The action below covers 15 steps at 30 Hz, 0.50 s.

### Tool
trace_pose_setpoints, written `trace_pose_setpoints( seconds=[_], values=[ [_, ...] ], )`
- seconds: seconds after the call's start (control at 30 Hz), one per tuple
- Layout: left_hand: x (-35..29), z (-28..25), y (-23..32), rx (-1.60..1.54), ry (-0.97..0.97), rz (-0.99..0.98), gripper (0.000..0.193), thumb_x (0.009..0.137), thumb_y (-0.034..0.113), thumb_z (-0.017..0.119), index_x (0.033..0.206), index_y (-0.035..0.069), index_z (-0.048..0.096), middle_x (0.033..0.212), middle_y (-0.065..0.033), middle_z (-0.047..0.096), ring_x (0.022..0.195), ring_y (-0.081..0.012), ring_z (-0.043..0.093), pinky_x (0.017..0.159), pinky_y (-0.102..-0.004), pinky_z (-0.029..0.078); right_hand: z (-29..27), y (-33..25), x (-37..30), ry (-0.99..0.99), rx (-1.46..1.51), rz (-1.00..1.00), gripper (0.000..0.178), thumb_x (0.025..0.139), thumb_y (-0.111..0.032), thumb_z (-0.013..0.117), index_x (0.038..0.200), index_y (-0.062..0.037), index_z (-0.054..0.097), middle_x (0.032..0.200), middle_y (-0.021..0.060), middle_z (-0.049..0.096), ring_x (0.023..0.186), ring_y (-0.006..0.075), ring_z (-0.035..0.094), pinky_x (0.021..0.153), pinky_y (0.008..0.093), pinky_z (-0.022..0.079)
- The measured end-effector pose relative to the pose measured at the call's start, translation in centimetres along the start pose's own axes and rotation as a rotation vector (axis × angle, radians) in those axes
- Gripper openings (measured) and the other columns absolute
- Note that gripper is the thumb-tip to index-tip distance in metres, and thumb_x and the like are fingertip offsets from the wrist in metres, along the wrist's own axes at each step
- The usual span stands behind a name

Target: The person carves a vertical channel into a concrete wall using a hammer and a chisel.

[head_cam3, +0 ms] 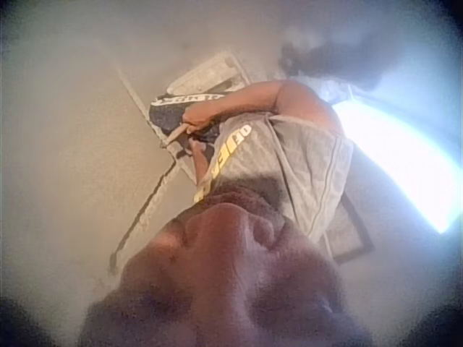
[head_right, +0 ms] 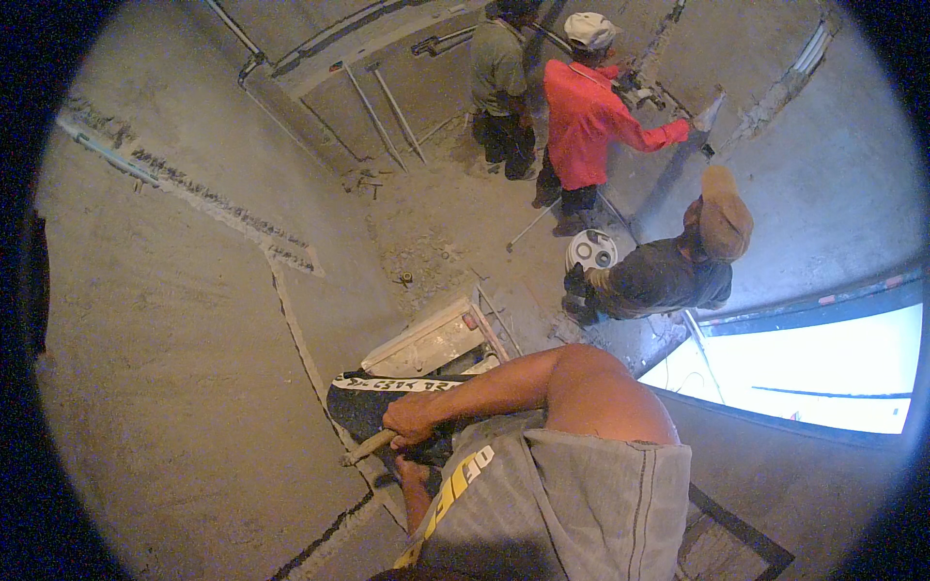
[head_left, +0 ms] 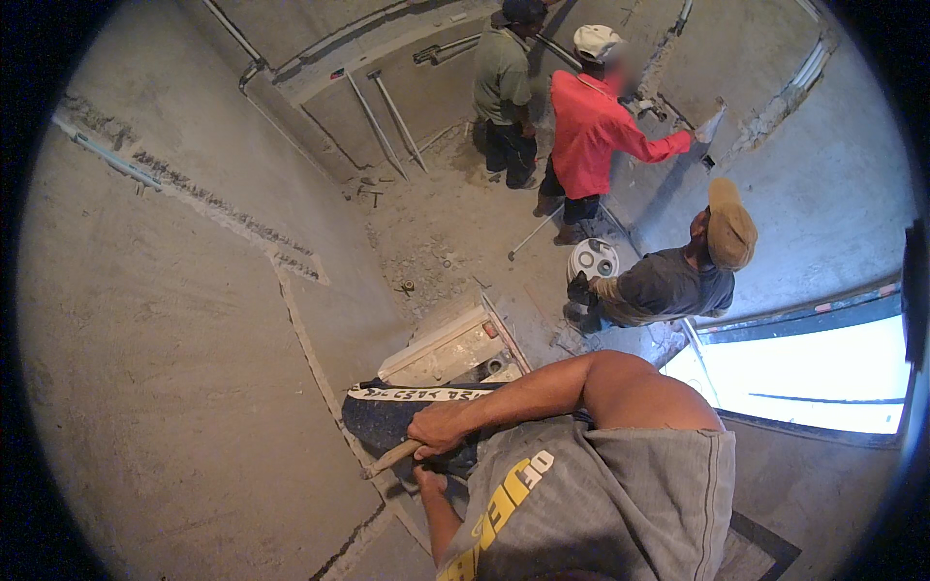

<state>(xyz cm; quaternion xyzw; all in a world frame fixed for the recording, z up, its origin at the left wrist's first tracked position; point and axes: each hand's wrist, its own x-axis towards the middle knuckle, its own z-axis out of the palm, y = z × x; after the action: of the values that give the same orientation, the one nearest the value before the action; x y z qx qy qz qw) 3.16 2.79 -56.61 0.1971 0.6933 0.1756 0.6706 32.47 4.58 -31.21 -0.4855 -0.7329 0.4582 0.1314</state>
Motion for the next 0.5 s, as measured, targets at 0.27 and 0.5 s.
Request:
trace_pose_setpoints(
  seconds=[0.27, 0.5],
  values=[
    [-0.01, 0.02, -0.13, 0.024, -0.056, 0.055, 0.065, 0.092, 0.048, 0.028, 0.136, 0.006, 0.05, 0.14, -0.01, 0.051, 0.126, -0.03, 0.048, 0.108, -0.044, 0.036, 0.39, 0.28, 0.19, 0.013, -0.011, -0.007, 0.046, 0.086, -0.046, 0.064, 0.09, 0.0001, 0.069, 0.086, 0.0242, 0.069, 0.087, 0.0429, 0.067, 0.076, 0.0508, 0.053],
    [0.01, 0.16, 0.03, 0.053, 0.104, -0.019, 0.063, 0.092, 0.048, 0.029, 0.132, 0.006, 0.054, 0.134, -0.0085, 0.054, 0.117, -0.0276, 0.052, 0.102, -0.0427, 0.041, 0.16, 0.14, 0.12, 0.012, -0.023, -0.005, 0.046, 0.086, -0.045, 0.065, 0.09, 0.0, 0.069, 0.086, 0.0247, 0.069, 0.087, 0.0437, 0.067, 0.075, 0.0509, 0.053]
  ],
)
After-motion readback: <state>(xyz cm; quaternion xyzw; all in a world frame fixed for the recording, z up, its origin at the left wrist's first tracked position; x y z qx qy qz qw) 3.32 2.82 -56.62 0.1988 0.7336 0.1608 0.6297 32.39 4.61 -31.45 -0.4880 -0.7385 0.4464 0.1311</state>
